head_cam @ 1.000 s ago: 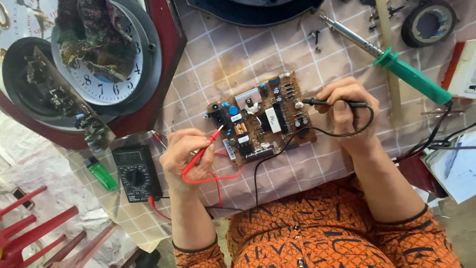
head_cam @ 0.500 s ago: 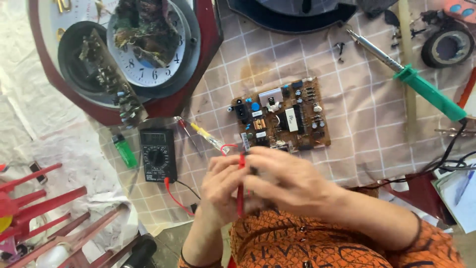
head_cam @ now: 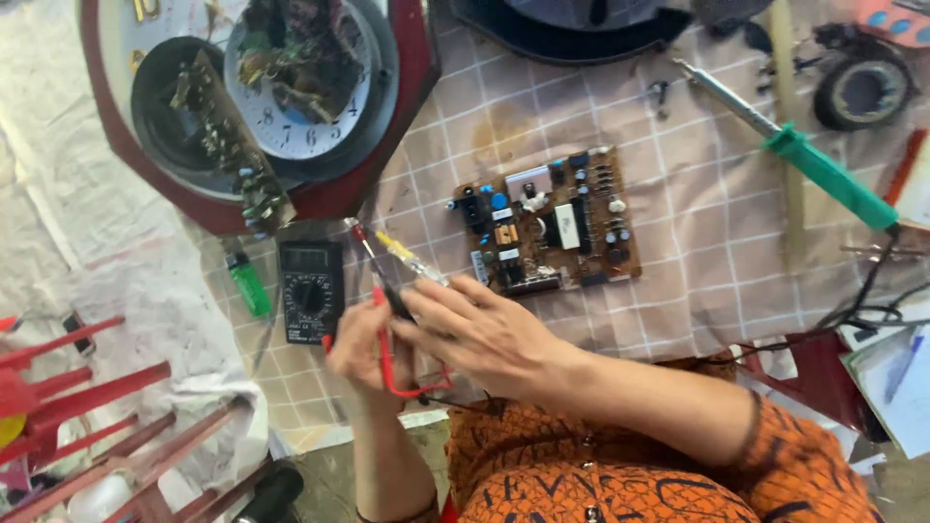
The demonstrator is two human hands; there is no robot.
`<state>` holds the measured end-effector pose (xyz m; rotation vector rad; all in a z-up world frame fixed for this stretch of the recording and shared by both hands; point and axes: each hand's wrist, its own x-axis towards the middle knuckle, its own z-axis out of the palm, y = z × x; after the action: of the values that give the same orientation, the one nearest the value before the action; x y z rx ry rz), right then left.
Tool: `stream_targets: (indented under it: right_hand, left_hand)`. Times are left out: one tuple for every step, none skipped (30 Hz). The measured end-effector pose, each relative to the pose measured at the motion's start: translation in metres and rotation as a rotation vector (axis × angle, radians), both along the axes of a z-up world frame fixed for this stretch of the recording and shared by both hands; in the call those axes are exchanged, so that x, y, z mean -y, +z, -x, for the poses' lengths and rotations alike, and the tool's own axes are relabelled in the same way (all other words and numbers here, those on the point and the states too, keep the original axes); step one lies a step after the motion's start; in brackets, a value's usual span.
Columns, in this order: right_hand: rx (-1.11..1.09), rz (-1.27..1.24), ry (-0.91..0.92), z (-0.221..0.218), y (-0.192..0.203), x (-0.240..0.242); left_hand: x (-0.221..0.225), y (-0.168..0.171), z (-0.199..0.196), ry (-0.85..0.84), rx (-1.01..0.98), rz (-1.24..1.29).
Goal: Testing and soldering components on a circuit board using a multimeter and soldering iron on a repair bench.
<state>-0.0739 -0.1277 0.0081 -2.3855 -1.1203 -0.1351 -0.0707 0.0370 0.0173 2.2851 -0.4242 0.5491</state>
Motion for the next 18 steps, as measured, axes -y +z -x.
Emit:
stream_targets:
  right_hand:
    - [0.001,0.003,-0.010,-0.005,-0.003,-0.004]
    - [-0.011,0.038,-0.016,-0.010,-0.006,-0.008]
    - [-0.022,0.072,-0.018,-0.017,-0.009,-0.013]
    - [-0.020,0.074,-0.026,-0.017,-0.008,-0.012]
    - [-0.040,0.032,-0.013,-0.018,-0.007,-0.010]
    - [-0.059,-0.011,-0.001,-0.019,-0.006,-0.008]
    - [-0.059,-0.008,-0.008,-0.020,0.005,0.007]
    - [-0.062,-0.162,-0.091,-0.020,0.016,0.022]
    - [-0.059,-0.315,-0.173,-0.022,0.026,0.038]
    - [-0.053,-0.310,-0.180,-0.027,0.030,0.060]
    - [0.205,0.178,-0.476,-0.029,0.033,0.081]
    - [0.459,0.681,-0.752,-0.031,0.035,0.104]
    - [0.452,0.689,-0.758,-0.027,0.032,0.127]
    - [0.344,0.445,-0.840,-0.023,0.029,0.151]
    - [0.243,0.189,-0.908,-0.020,0.025,0.174]
    - [0.242,0.193,-0.914,-0.017,0.015,0.188]
    - [0.149,0.340,-1.001,-0.013,0.003,0.201]
    - [0.053,0.488,-1.084,-0.009,-0.007,0.213]
  left_hand:
    - [-0.002,0.004,-0.003,-0.010,0.001,0.003]
    - [-0.005,0.008,-0.006,0.041,-0.090,-0.172]
    - [-0.009,0.013,-0.009,0.096,-0.180,-0.348]
    - [-0.018,0.007,-0.008,0.089,-0.177,-0.347]
    - [-0.027,0.000,-0.008,0.130,-0.280,-0.433]
    - [-0.036,-0.007,-0.008,0.172,-0.383,-0.520]
    - [-0.037,0.001,-0.009,0.164,-0.382,-0.518]
    - [-0.038,0.008,-0.011,0.096,-0.417,-0.510]
    - [-0.038,0.016,-0.014,0.027,-0.448,-0.500]
    - [-0.040,0.021,-0.013,0.019,-0.443,-0.496]
    - [-0.042,0.027,-0.012,0.080,-0.279,-0.635]
    - [-0.044,0.032,-0.010,0.140,-0.111,-0.768]
    - [-0.046,0.034,-0.010,0.128,-0.113,-0.765]
    - [-0.048,0.037,-0.011,0.123,-0.128,-0.632]
    - [-0.050,0.039,-0.012,0.123,-0.141,-0.500]
    - [-0.042,0.041,-0.013,0.115,-0.141,-0.497]
    - [-0.035,0.044,-0.014,0.078,-0.065,-0.469]
    - [-0.029,0.047,-0.014,0.040,0.011,-0.439]
